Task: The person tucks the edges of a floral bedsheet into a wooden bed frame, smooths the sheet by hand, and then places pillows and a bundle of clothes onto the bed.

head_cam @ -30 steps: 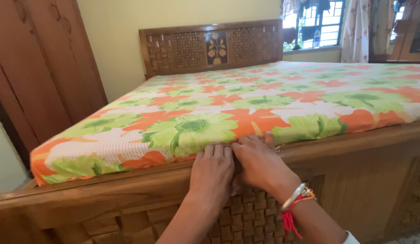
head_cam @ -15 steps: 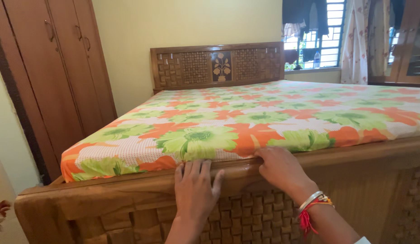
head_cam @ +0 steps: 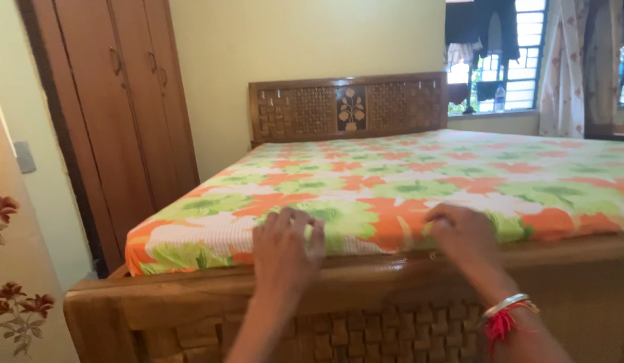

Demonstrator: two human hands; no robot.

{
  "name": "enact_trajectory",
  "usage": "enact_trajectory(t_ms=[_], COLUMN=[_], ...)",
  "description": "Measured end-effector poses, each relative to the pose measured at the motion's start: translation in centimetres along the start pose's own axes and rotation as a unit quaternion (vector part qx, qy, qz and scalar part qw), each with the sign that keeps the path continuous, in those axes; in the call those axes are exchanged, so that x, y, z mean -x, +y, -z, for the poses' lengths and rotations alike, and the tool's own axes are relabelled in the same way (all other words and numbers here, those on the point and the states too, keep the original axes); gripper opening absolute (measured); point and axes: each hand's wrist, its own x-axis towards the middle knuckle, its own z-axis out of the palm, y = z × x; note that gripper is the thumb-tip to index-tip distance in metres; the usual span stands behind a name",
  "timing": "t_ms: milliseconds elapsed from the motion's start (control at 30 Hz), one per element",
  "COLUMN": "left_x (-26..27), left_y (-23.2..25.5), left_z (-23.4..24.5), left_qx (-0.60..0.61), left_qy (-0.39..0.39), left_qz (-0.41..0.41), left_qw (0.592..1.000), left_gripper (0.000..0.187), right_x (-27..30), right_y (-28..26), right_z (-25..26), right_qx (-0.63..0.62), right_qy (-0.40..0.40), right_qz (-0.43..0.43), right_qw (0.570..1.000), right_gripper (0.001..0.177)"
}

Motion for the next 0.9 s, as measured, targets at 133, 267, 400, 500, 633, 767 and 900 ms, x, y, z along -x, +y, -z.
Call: enact_trajectory(t_ms=[133, 267, 400, 500, 633, 767, 900], left_x=[-7.8, -12.9, -10.1, -8.0, -6.9, -5.2, -4.7], left_y=[-6.3, -11.8, -14.5, -14.6, -13.8, -12.8, -14.5], left_z=[-1.5, -5.2, -8.1, -8.5, -6.7, -4.2, -0.9], left_qx=[-0.095, -0.111, -0.164, -0.107, -0.127, -0.119, -0.160], left_qy=[-0.104, -0.317, -0.402, -0.439, -0.451, -0.411, -0.408], left_qz=[0.021, 0.125, 0.100, 0.123, 0.104, 0.097, 0.120], left_qw=[0.990, 0.933, 0.895, 0.884, 0.877, 0.899, 0.891], left_gripper=[0.034, 0.056, 0.068, 0.061, 0.064, 0.065, 0.066], right_x=[-8.0, -16.0, -17.6, -16.7, -13.0, -8.5, -4.7], right_y=[3.4, 6.4, 7.4, 4.0, -2.9, -8.2, -11.6], right_z=[-0.9, -5.8, -10.9, -13.9, -15.1, -14.6, -12.5], right_qx=[0.250, 0.310, 0.253, 0.224, 0.265, 0.233, 0.205], right_qy=[0.046, -0.193, -0.325, -0.366, -0.374, -0.348, -0.360], right_qz=[0.082, -0.034, 0.001, 0.069, 0.111, 0.144, 0.207], right_qw=[0.964, 0.930, 0.911, 0.900, 0.882, 0.897, 0.886], right_gripper=[0.048, 0.067, 0.076, 0.074, 0.070, 0.066, 0.065])
